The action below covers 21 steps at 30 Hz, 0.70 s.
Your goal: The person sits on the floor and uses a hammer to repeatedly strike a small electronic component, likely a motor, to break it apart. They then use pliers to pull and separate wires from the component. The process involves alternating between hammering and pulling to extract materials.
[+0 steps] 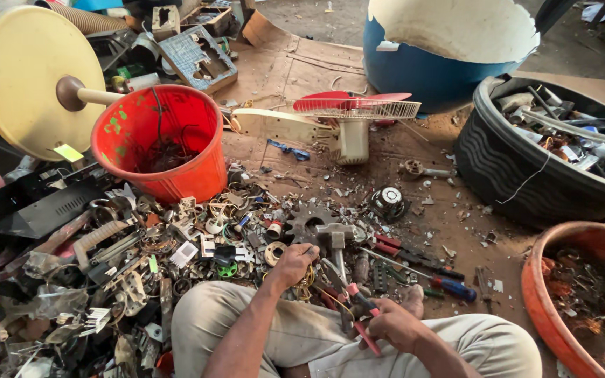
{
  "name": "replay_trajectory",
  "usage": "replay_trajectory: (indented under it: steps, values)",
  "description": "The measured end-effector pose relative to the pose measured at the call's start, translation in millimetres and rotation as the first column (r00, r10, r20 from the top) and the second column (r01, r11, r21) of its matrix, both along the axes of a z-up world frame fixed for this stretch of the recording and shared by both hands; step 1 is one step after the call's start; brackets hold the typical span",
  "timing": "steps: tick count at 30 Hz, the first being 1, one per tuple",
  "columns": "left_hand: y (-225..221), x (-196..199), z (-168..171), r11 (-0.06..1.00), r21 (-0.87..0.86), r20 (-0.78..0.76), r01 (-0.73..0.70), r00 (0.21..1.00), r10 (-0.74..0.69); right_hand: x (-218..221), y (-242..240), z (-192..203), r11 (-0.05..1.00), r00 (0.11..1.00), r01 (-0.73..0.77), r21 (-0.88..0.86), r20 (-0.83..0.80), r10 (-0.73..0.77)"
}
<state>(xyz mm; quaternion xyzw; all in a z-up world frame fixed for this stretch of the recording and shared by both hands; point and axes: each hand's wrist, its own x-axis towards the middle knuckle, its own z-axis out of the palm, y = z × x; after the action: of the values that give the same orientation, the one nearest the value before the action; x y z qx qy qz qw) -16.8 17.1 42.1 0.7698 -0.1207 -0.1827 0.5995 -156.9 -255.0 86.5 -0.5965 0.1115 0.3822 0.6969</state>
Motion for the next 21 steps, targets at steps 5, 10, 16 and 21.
replay_trajectory:
  steps: [5, 10, 16, 21]
  values:
    - [-3, -1, 1, 0.995, 0.093, 0.085, 0.021, 0.996, -0.028, 3, -5, -2, 1.000, 1.000, -0.009, -0.011, 0.000, 0.009]
    - [-2, -3, 10, 0.993, 0.114, 0.099, 0.044, 0.994, -0.056, 3, -4, 0, 1.000, 0.999, 0.009, -0.006, -0.034, -0.009]
    - [0, -5, 22, 0.987, 0.149, 0.049, 0.066, 0.996, -0.074, 5, 0, 16, 1.000, 0.998, 0.008, -0.011, -0.066, -0.009]
    - [-4, -7, 11, 0.969, 0.244, 0.145, 0.047, 0.986, -0.084, -4, 0, -4, 0.984, 0.994, -0.084, -0.155, 0.058, 0.094]
